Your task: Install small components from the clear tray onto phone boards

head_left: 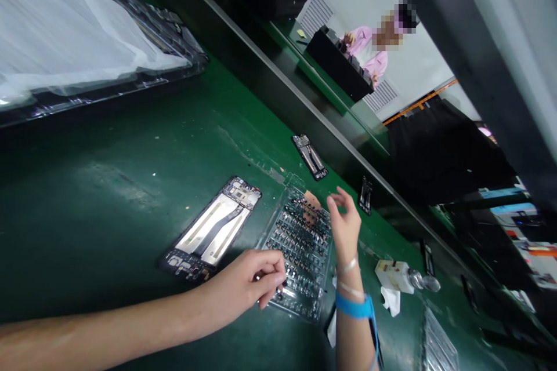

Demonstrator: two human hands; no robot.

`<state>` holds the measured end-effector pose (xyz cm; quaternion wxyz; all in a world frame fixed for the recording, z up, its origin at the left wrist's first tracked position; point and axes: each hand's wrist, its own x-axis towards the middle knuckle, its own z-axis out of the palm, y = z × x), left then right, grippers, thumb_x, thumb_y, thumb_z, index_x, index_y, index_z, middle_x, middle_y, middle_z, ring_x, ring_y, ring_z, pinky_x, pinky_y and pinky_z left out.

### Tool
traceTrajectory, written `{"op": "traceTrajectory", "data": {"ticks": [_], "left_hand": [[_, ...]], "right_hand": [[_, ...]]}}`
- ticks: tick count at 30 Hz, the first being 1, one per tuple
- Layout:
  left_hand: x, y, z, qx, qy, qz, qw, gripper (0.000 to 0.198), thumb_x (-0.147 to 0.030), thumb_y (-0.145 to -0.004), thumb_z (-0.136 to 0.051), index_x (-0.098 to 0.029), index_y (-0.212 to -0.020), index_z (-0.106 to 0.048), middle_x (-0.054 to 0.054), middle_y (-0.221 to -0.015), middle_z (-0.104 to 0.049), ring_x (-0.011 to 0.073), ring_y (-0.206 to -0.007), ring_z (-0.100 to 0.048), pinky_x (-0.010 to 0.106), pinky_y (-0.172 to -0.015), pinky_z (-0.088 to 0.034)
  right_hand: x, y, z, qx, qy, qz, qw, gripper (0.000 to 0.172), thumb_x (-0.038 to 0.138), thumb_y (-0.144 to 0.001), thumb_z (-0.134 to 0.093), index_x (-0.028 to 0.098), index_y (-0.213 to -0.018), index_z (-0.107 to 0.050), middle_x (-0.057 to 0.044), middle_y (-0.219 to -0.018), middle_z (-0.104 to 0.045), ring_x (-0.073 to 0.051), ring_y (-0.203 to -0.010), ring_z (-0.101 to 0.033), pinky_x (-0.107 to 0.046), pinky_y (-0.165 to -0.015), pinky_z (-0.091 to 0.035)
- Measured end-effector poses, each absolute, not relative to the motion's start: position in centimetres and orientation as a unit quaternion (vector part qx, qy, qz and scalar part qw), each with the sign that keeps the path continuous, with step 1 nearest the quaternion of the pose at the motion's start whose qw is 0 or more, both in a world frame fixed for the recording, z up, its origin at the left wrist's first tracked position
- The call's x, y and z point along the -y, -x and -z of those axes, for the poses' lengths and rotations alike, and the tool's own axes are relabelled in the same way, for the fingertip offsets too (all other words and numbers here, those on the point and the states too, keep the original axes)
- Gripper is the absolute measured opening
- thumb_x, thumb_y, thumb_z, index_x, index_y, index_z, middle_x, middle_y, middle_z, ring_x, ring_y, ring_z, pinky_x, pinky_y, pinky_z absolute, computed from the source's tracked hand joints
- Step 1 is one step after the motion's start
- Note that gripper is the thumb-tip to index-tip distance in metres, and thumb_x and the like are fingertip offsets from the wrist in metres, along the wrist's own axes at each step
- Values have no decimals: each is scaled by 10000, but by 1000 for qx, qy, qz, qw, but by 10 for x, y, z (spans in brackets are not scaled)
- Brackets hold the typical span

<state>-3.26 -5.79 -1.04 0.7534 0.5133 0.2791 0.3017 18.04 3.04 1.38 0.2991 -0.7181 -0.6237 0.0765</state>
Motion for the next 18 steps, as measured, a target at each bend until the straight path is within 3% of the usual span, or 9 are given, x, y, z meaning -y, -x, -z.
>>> {"op": "traceTrajectory", "data": {"ticks": [2, 6, 13, 18], "left_hand": [[58, 33, 10, -278, -512, -301, 755, 214, -270, -865, -424, -187, -668, -425, -74, -493, -441, 91, -468, -375, 195, -505, -300], [58, 32, 10, -281, -506, -305, 756, 215, -273, -858, -435, -187, -661, -433, -77, -478, -435, 94, -467, -380, 205, -521, -313], [55, 33, 11, -279, -494, -316, 760, 199, -261, -865, -439, -185, -681, -434, -81, -473, -433, 91, -465, -371, 203, -516, -305], [54, 35, 8, -270, -487, -327, 763, 200, -248, -868, -438, -180, -680, -431, -82, -481, -435, 80, -452, -353, 196, -522, -315]], "right_hand": [[-77, -193, 0, 614, 736, -62, 277, 550, 426, -736, -604, 155, -1209, -529, -137, -1087, -622, -269, -1028, -545, -417, -870, -417], [-136, -204, 26, 616, 748, -59, 241, 692, 450, -613, -695, 168, -1224, -534, -147, -1139, -600, -298, -1073, -507, -422, -871, -403], [-158, -208, 36, 657, 716, -48, 232, 585, 356, -597, -711, 234, -1157, -598, -55, -1024, -657, -224, -951, -564, -339, -811, -439], [-152, -208, 18, 668, 701, -11, 251, 585, 350, -592, -708, 217, -1153, -603, -53, -980, -668, -214, -891, -578, -330, -812, -438]]}}
